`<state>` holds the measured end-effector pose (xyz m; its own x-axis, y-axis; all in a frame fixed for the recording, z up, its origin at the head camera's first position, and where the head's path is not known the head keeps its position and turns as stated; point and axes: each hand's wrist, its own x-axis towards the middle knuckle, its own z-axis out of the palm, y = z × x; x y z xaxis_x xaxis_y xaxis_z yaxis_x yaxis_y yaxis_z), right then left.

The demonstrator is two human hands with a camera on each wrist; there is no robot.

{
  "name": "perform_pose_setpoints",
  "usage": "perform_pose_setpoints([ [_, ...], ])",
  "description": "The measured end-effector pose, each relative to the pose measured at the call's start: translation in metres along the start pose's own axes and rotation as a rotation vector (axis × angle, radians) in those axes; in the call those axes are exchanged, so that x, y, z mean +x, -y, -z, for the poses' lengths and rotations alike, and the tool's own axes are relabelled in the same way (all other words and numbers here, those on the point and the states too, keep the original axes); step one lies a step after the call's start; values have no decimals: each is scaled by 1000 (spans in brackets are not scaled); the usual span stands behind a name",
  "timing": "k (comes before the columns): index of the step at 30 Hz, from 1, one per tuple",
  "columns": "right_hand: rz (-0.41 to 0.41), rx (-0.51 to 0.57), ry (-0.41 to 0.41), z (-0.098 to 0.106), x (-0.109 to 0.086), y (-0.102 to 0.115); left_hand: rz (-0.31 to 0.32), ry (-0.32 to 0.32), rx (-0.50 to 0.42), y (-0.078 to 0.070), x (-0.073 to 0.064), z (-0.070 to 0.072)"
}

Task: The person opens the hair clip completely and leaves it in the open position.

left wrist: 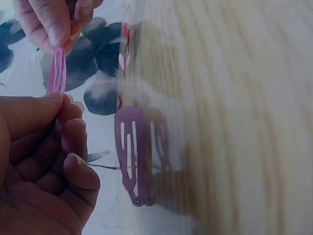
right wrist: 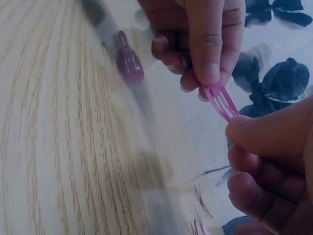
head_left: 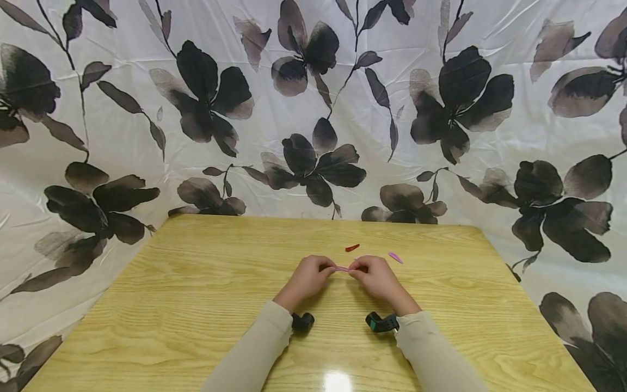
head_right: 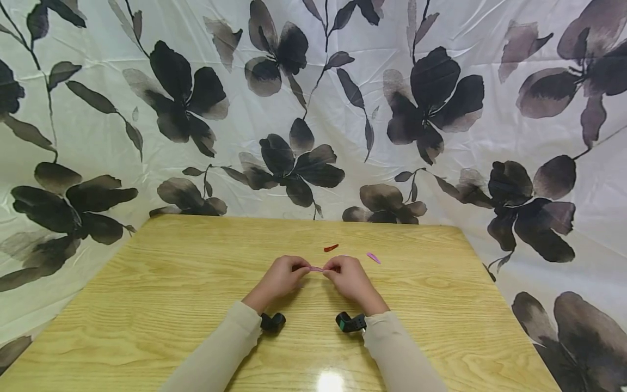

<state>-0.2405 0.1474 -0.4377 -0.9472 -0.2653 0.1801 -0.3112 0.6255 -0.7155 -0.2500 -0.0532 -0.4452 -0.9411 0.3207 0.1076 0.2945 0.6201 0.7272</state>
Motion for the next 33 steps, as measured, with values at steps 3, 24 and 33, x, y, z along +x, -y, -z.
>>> perform_pose_setpoints([
  [3,1,-7,-3,-3,2,1,15,11,-39,1,-2,3],
  [24,10,28,-29,-18,4,11,74,62,-323,14,-14,14],
  [33,0,55,-33,-21,3,14,91,87,-391,16,-16,14],
])
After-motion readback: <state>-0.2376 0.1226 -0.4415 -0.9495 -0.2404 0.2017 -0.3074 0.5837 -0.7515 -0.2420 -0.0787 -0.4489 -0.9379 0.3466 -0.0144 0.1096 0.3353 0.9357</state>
